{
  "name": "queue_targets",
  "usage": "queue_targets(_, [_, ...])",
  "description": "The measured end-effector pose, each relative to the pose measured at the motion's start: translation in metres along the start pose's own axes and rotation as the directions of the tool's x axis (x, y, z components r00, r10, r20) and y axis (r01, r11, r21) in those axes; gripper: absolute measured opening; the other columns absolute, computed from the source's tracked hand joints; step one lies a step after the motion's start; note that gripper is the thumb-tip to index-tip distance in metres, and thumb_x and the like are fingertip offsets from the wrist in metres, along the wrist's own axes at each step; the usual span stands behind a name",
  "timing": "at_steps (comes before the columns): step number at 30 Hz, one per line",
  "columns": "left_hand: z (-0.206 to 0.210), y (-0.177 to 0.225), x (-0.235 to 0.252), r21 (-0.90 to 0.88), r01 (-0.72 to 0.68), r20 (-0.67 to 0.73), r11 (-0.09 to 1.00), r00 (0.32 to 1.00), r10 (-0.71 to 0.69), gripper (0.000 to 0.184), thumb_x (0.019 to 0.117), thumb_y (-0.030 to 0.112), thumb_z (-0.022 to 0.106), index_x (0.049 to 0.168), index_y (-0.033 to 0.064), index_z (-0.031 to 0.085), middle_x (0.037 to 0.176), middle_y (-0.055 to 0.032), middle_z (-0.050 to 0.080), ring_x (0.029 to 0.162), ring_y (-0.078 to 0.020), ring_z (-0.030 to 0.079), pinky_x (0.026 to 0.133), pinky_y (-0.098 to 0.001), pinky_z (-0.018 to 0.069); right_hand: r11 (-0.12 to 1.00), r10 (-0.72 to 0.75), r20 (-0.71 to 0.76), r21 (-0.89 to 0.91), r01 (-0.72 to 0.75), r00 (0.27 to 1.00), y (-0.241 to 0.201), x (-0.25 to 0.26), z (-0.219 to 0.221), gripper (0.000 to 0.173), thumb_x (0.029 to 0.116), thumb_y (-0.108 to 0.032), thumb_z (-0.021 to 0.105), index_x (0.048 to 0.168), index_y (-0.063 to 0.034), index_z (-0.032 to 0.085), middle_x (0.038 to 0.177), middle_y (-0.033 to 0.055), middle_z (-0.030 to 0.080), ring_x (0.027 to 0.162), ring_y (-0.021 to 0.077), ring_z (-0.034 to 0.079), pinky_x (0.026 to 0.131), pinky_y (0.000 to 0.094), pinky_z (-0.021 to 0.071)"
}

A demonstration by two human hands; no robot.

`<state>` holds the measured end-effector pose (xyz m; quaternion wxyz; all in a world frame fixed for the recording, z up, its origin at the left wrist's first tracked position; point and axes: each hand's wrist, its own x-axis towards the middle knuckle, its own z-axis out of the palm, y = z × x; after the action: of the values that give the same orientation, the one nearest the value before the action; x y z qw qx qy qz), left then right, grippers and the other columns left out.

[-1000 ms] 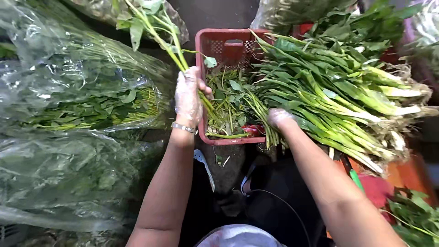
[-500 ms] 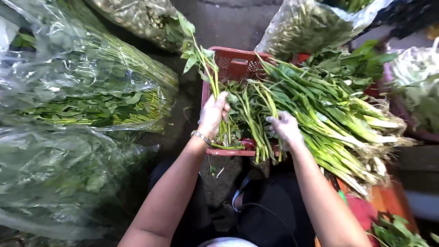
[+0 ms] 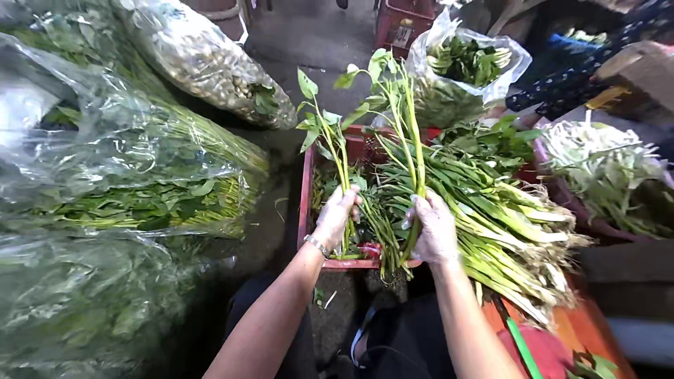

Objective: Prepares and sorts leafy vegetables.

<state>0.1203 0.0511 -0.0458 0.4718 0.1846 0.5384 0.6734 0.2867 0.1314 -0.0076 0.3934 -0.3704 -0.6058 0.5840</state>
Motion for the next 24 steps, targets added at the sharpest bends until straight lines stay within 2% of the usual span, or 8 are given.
queue_targets(4, [0.006,-0.001,-0.004,-0.001,-0.026,0.037,1.000,0.999,0.026,0.031,0.1115,0.017,0.037,0.133,0.0058,0.055,0.095,-0.0020,0.060,0.073,-0.0093,0.057,0.069,-0.0246,0.0506,0.999,-0.032,-0.016,0.016,0.032,0.999,0.009,-0.003,0.040,0.039,0.1010,-0.003,0.050,0.139,0.0019,0.054,0.104,0.0083,0.063,0.069,0.0089,0.061,0.063,0.0251,0.0564])
queue_targets(8, [0.009,0.001,-0.007,-0.043,-0.037,0.039,0.998,0.998,0.038,0.032,0.1111,0.017,0.035,0.133,0.0052,0.055,0.100,-0.0031,0.061,0.080,-0.0104,0.059,0.072,-0.0257,0.0508,0.993,-0.096,-0.031,0.070,0.098,0.995,0.017,-0.005,0.065,0.040,0.0995,-0.001,0.052,0.139,0.0025,0.056,0.120,0.0128,0.062,0.084,0.0111,0.067,0.071,0.0265,0.0607])
queue_targets(10, [0.008,0.005,-0.006,-0.031,-0.079,0.034,0.996,0.996,0.080,0.032,0.1101,0.016,0.036,0.134,0.0040,0.054,0.104,-0.0041,0.062,0.086,-0.0098,0.060,0.075,-0.0256,0.0511,0.986,-0.125,-0.024,0.110,0.126,0.992,0.016,-0.004,0.074,0.041,0.0989,-0.001,0.053,0.139,0.0051,0.055,0.122,0.0142,0.063,0.091,0.0124,0.068,0.075,0.0275,0.0611])
queue_targets(14, [0.005,0.002,-0.006,0.004,-0.131,0.036,0.991,0.991,0.131,0.041,0.1083,0.016,0.037,0.145,0.0002,0.048,0.135,-0.0135,0.059,0.119,-0.0143,0.058,0.101,-0.0311,0.0486,0.970,-0.193,-0.038,0.143,0.196,0.980,0.026,-0.003,0.089,0.037,0.0963,-0.001,0.054,0.132,0.0102,0.057,0.117,0.0146,0.068,0.102,0.0136,0.068,0.089,0.0284,0.0587])
queue_targets(17, [0.005,0.006,-0.007,0.019,-0.128,-0.029,0.992,0.991,0.128,0.040,0.1087,0.015,0.037,0.144,0.0010,0.048,0.135,-0.0137,0.058,0.119,-0.0134,0.057,0.101,-0.0301,0.0480,0.949,-0.281,-0.047,0.132,0.285,0.958,0.032,-0.005,0.096,0.038,0.0949,0.000,0.055,0.131,0.0110,0.059,0.122,0.0168,0.066,0.110,0.0155,0.066,0.095,0.0292,0.0570])
queue_targets(20, [0.000,0.005,-0.007,0.023,-0.119,-0.047,0.993,0.992,0.120,0.048,0.1120,0.024,0.028,0.152,0.0008,0.042,0.152,-0.0165,0.048,0.138,-0.0172,0.048,0.115,-0.0350,0.0390,0.952,-0.286,-0.054,0.097,0.290,0.957,0.032,-0.010,0.104,0.042,0.0935,0.000,0.059,0.134,0.0107,0.058,0.125,0.0186,0.066,0.111,0.0150,0.065,0.096,0.0286,0.0561])
queue_targets(22, [0.001,0.002,-0.009,0.050,-0.134,-0.075,0.990,0.988,0.137,0.054,0.1131,0.034,0.022,0.147,0.0010,0.048,0.144,-0.0155,0.055,0.132,-0.0165,0.053,0.112,-0.0351,0.0424,0.968,-0.231,-0.093,0.077,0.238,0.969,0.035,-0.013,0.112,0.038,0.0934,0.002,0.061,0.130,0.0103,0.059,0.122,0.0176,0.067,0.108,0.0127,0.066,0.094,0.0268,0.0558])
queue_targets(24, [0.003,0.004,-0.014,0.126,-0.147,-0.067,0.981,0.985,0.156,0.052,0.1110,0.033,0.032,0.148,0.0000,0.045,0.140,-0.0170,0.056,0.127,-0.0168,0.055,0.109,-0.0341,0.0446,0.966,-0.250,-0.121,0.035,0.256,0.961,0.041,-0.016,0.115,0.031,0.0938,0.002,0.060,0.123,0.0104,0.064,0.124,0.0200,0.067,0.116,0.0151,0.064,0.100,0.0271,0.0535])
